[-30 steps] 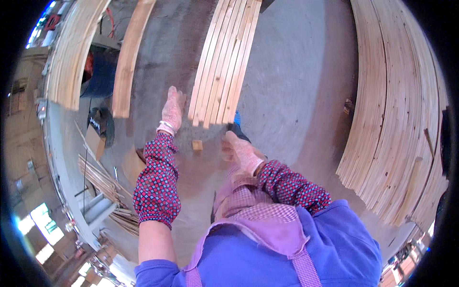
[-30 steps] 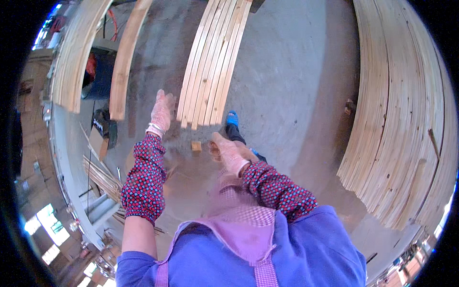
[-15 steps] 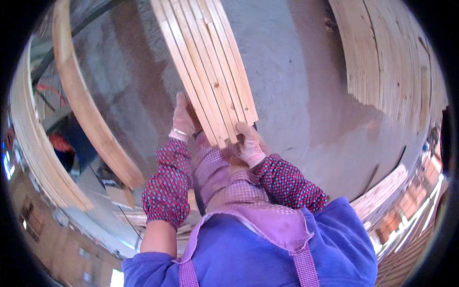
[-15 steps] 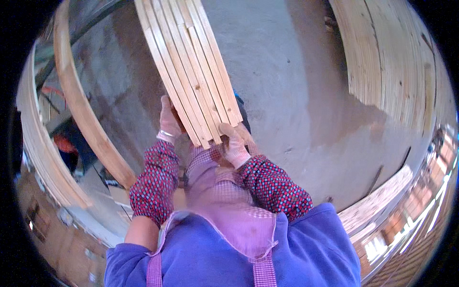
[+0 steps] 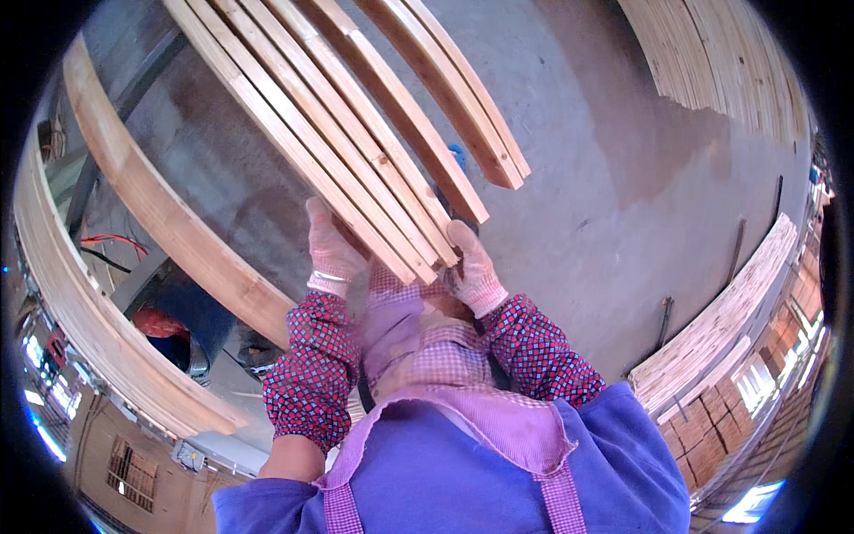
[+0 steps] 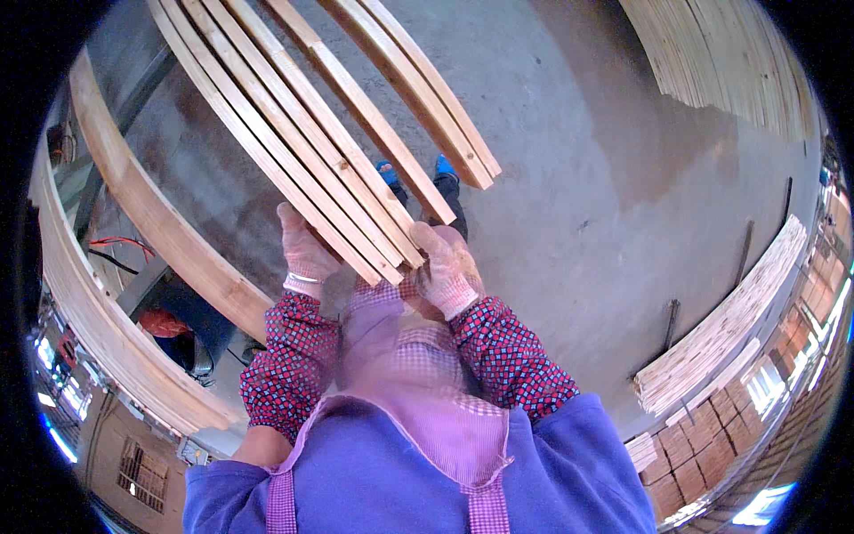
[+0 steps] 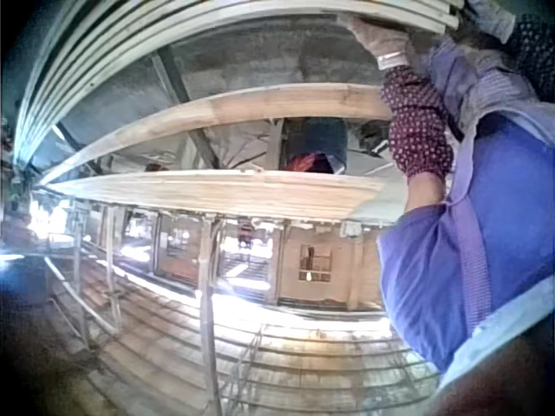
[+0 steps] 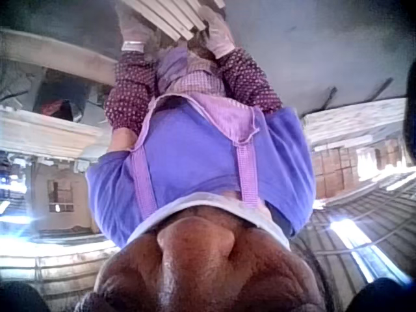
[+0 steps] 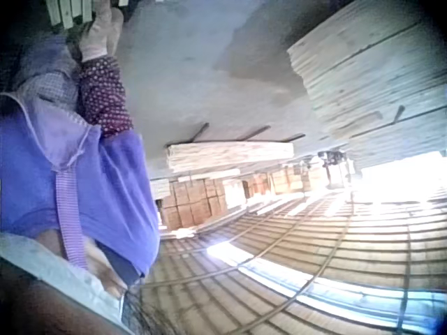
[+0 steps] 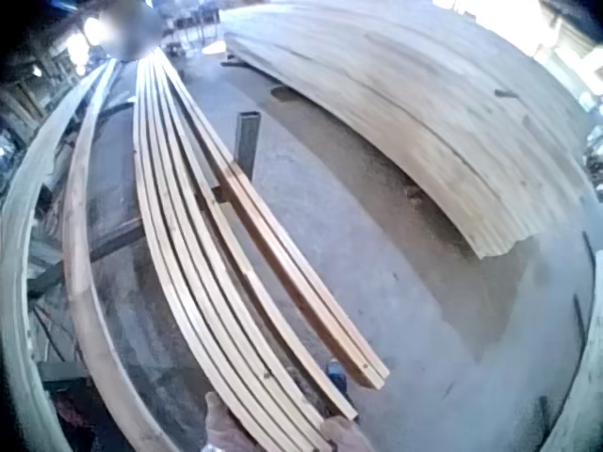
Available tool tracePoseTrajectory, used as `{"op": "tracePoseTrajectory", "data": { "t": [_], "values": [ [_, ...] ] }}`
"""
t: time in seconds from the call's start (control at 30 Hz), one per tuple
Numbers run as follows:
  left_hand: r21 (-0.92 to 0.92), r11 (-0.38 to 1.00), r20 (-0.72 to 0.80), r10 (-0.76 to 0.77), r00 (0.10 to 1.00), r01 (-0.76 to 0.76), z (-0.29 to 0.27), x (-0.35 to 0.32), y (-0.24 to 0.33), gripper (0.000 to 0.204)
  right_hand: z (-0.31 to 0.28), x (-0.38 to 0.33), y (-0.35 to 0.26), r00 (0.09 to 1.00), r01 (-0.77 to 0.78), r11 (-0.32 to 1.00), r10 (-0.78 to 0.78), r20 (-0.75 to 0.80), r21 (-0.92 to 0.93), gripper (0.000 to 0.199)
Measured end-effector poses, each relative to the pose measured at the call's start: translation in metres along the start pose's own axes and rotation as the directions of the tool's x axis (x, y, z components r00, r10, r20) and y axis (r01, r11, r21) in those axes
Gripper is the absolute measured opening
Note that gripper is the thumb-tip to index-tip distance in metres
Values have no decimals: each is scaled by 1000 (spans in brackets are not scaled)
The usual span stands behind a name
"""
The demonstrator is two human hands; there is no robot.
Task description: The person picks up long wooden boards from a large stack, carries them a short distance, and places them onto metal support rails one by one.
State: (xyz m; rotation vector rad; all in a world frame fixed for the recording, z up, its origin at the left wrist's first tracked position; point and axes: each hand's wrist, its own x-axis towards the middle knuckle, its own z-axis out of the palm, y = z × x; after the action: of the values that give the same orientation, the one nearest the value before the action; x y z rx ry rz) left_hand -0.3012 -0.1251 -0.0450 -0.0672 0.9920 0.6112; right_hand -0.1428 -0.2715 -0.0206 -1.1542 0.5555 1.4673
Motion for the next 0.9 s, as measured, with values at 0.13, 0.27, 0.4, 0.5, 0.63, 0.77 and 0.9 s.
{"op": "tracePoseTrajectory", "data": {
  "t": [0.13,0.27,0.4,0.5,0.63,0.77,0.9],
  "values": [
    [-133,979,234,-120,965,154,-16,13,5,96,0,4,-4,993,-61,943,89,-71,327,37],
    [70,984,303,134,944,-162,-9,38,8,92,3,3,-10,999,-40,974,40,5,222,40],
    [294,873,256,322,912,-390,-18,59,4,95,10,-2,-19,997,49,999,-49,67,-2,44],
    [88,935,422,277,863,-343,-17,56,9,91,16,-15,-27,971,220,918,-174,163,-330,47],
    [-103,987,453,157,878,-124,24,18,14,83,48,-60,-52,929,370,714,-293,226,-595,41],
    [-15,983,490,166,855,-182,67,-26,33,79,87,-101,-67,928,364,848,-296,226,-385,39],
    [-74,968,275,251,928,-240,53,-69,58,61,98,-120,-64,955,227,944,-167,246,-239,43]
  ]
}}
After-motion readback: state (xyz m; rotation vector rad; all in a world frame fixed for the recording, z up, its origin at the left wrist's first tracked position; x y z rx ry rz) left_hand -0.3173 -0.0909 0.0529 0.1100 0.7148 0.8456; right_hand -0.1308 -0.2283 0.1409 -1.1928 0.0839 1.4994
